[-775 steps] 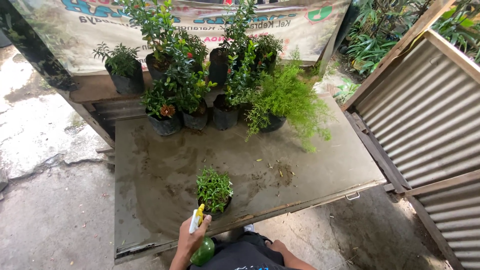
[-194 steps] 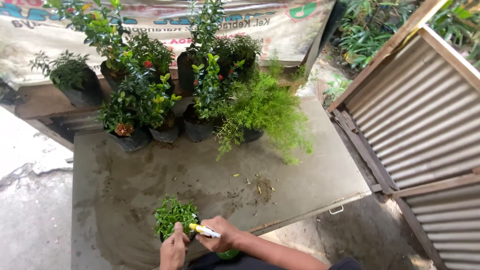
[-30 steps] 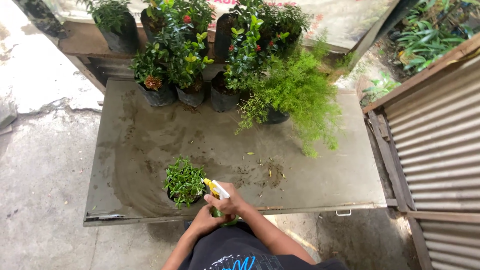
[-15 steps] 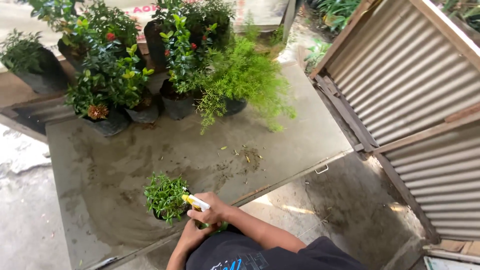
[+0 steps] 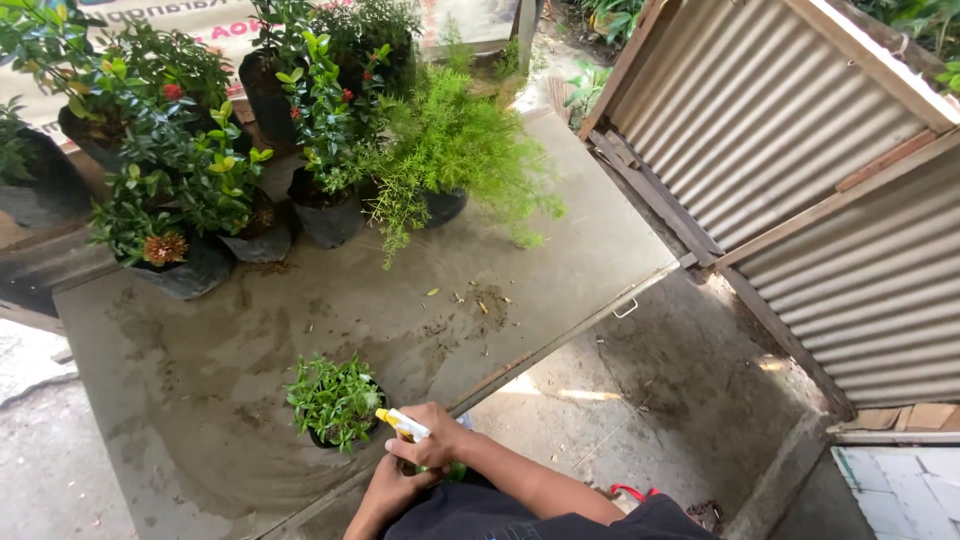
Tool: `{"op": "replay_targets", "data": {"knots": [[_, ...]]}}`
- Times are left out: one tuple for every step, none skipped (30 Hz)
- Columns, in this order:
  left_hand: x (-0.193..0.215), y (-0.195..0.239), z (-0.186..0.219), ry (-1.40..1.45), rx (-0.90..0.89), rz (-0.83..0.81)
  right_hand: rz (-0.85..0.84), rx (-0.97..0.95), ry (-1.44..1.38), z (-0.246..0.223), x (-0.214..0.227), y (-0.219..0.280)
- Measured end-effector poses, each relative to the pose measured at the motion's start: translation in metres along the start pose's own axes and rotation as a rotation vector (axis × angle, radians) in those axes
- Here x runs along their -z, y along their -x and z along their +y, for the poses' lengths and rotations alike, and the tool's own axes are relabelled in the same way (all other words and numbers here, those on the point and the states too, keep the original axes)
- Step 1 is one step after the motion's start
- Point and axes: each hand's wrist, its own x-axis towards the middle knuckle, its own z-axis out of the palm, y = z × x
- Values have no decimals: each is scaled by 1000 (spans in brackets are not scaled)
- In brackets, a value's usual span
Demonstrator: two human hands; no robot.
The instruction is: The person sprays a small potted plant on a metal table using a handheld spray bottle. The person repeatedly mists the plant's leaves and the table surface around it. Other potted plants are visible on the table but are not handled.
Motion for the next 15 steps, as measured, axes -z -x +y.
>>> {"op": "replay_targets", "data": {"knots": [[3, 1, 1, -3, 2, -1, 3, 0, -3, 1, -3, -1], [5, 4, 1, -27, 9, 12, 39, 17, 19, 1, -7, -1], [7, 7, 2, -51, 17, 26, 76, 35, 40, 2, -10, -1], [8, 11, 3, -54, 19, 24, 78, 34, 37, -1, -12, 0], [8, 15, 4, -30, 20, 25, 68, 16, 34, -4, -14, 0], [9, 18, 6, -4, 19, 29, 52, 0, 31, -7, -15, 0], [11, 22, 9, -4, 20, 32, 51, 1, 29, -8, -18, -1], [13, 27, 11, 7, 13, 41, 56, 11, 1, -9, -23, -1], [16, 31, 13, 18, 6, 50, 61, 20, -27, -10, -28, -2], [18, 34, 12, 20, 6, 56, 56, 23, -28, -7, -32, -3], [20, 37, 11, -79, 18, 100, 69, 59, -18, -4, -36, -5], [23, 40, 10, -178, 29, 146, 82, 97, -8, -2, -42, -7], [26, 42, 8, -175, 29, 154, 74, 101, -9, -4, -44, -8], [28, 44, 5, -110, 5, 134, 57, 88, -12, -6, -46, -8], [30, 45, 3, -45, -18, 113, 40, 75, -15, -8, -47, -7]]}}
